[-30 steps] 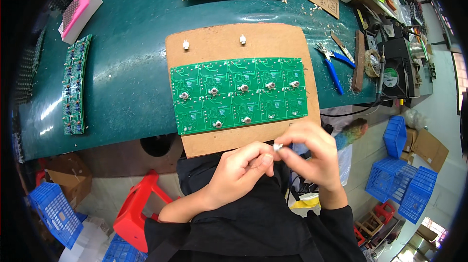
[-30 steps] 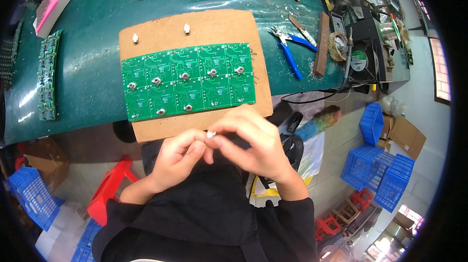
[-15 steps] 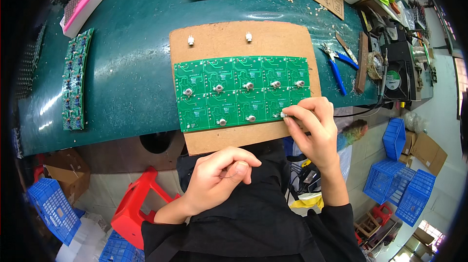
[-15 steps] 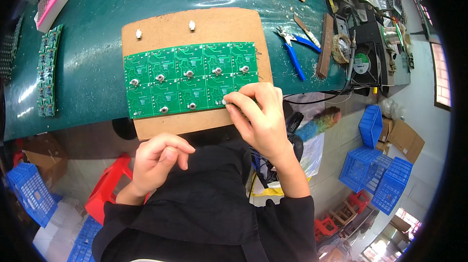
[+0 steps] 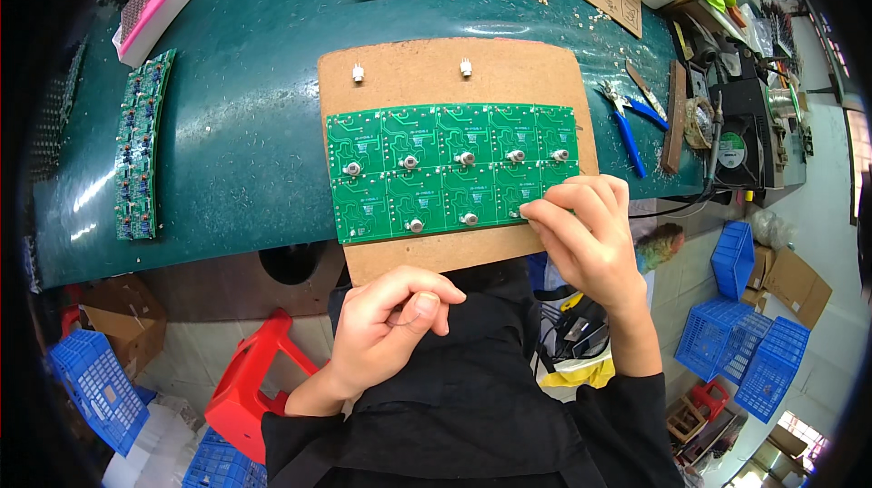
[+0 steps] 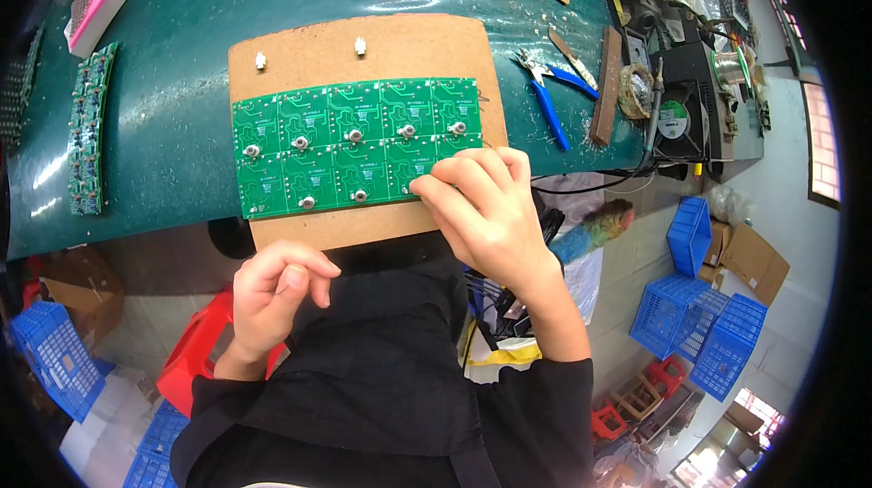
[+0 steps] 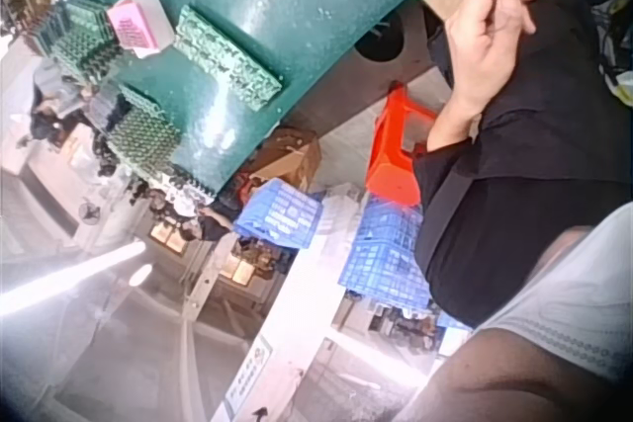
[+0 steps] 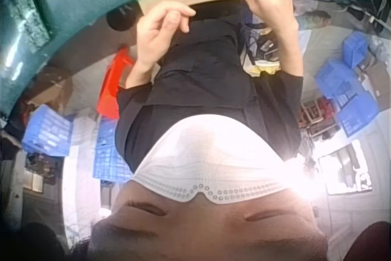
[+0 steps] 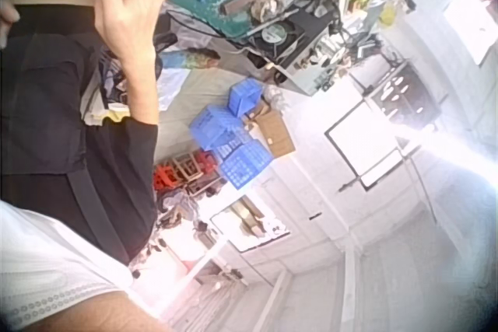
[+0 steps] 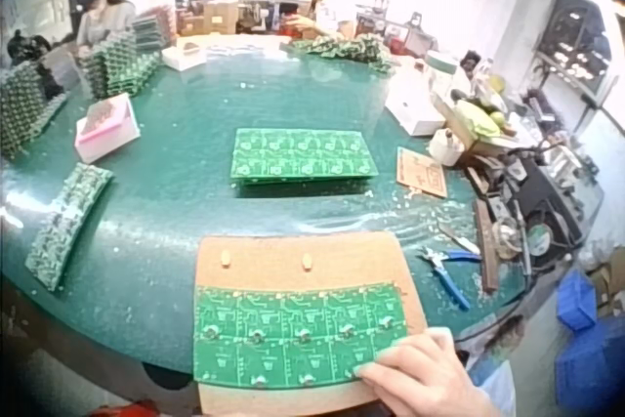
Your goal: The person assembles circuit boards by inserting components into holes on the board by hand and soldering the connections using a soldering iron.
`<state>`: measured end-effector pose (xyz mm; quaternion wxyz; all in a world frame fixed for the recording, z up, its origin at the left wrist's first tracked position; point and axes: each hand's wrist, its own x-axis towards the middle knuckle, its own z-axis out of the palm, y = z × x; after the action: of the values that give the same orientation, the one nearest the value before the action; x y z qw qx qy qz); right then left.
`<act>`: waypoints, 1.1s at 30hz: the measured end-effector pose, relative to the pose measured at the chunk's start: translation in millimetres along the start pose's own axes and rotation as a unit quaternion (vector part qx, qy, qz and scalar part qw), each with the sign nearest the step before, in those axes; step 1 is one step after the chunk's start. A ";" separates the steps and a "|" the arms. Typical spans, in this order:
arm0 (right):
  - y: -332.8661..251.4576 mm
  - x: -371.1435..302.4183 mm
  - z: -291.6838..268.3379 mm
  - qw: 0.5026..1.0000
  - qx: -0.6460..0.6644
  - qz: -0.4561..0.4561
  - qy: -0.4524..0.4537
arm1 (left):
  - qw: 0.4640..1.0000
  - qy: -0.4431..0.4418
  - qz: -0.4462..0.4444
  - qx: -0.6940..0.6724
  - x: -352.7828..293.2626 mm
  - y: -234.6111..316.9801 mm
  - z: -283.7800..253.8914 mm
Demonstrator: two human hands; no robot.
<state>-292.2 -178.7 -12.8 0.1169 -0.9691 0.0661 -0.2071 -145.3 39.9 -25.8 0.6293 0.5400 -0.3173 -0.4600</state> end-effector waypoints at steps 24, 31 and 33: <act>8.3 6.2 -3.3 0.999 0.013 -0.024 -0.041 | 0.998 0.066 0.013 0.005 -4.3 -2.5 -11.9; 12.7 27.3 -20.5 0.996 0.063 -0.010 -0.068 | 0.995 0.096 0.036 0.018 -9.8 12.3 -24.0; 24.2 43.5 -21.8 0.999 0.043 -0.009 -0.027 | 0.987 0.138 0.073 0.039 -12.6 20.1 -33.8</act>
<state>-263.9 -214.1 17.2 0.1580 -0.9690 0.0449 -0.1847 -114.9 64.4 -12.2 0.6773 0.5978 -0.2840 -0.3213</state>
